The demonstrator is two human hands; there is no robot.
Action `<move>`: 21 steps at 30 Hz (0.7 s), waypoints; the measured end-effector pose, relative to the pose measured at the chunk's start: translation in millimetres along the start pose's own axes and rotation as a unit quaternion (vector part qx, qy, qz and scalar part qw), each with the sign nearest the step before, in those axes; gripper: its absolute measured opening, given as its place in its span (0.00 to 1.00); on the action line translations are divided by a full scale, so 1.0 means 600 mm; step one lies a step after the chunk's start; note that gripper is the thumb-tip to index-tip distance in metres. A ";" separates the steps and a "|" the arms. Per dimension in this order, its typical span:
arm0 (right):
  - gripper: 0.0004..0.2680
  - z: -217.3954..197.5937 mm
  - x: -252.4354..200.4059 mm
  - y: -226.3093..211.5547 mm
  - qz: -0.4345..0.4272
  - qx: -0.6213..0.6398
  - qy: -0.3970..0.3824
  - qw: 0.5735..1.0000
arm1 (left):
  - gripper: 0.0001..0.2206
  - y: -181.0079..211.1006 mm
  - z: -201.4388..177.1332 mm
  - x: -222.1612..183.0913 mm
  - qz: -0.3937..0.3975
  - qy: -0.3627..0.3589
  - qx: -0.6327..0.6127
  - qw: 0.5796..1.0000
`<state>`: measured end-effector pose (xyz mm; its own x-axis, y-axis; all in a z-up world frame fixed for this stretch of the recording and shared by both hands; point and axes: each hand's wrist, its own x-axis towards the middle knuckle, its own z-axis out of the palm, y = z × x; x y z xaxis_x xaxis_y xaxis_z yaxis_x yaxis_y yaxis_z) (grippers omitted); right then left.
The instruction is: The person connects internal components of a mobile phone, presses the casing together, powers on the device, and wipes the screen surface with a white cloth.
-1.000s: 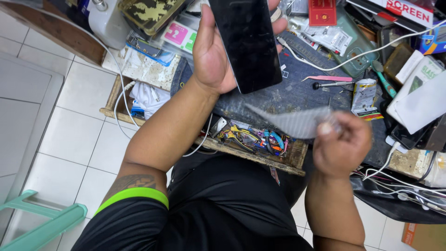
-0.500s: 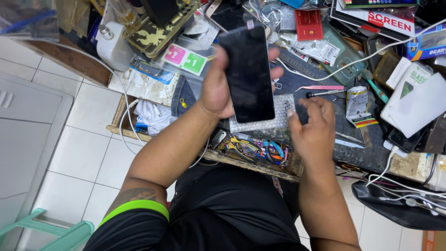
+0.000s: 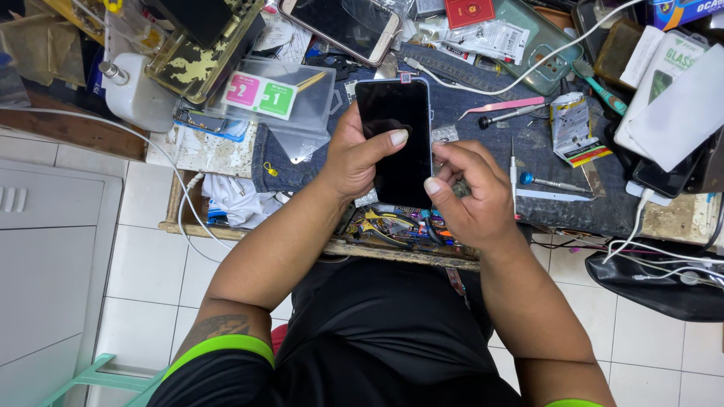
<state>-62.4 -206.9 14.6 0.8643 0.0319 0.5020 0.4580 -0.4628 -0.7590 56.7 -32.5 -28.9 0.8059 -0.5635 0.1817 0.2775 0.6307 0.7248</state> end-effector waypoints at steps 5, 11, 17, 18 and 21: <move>0.18 0.006 -0.015 0.019 0.058 0.090 -0.003 0.994 | 0.17 -0.002 0.008 -0.005 -0.015 0.005 0.026 1.000; 0.19 0.020 -0.029 0.034 0.075 0.118 0.034 0.990 | 0.15 -0.003 0.030 -0.006 -0.004 0.036 0.083 0.996; 0.17 0.012 -0.037 0.044 0.033 0.068 0.028 0.997 | 0.15 -0.003 0.036 -0.010 -0.027 0.059 0.131 0.989; 0.17 0.012 -0.035 0.049 0.025 0.086 0.025 0.996 | 0.15 -0.002 0.035 -0.007 -0.023 0.052 0.138 0.989; 0.17 0.015 -0.037 0.054 0.025 0.058 0.043 0.997 | 0.15 -0.002 0.040 -0.001 -0.025 0.050 0.162 0.985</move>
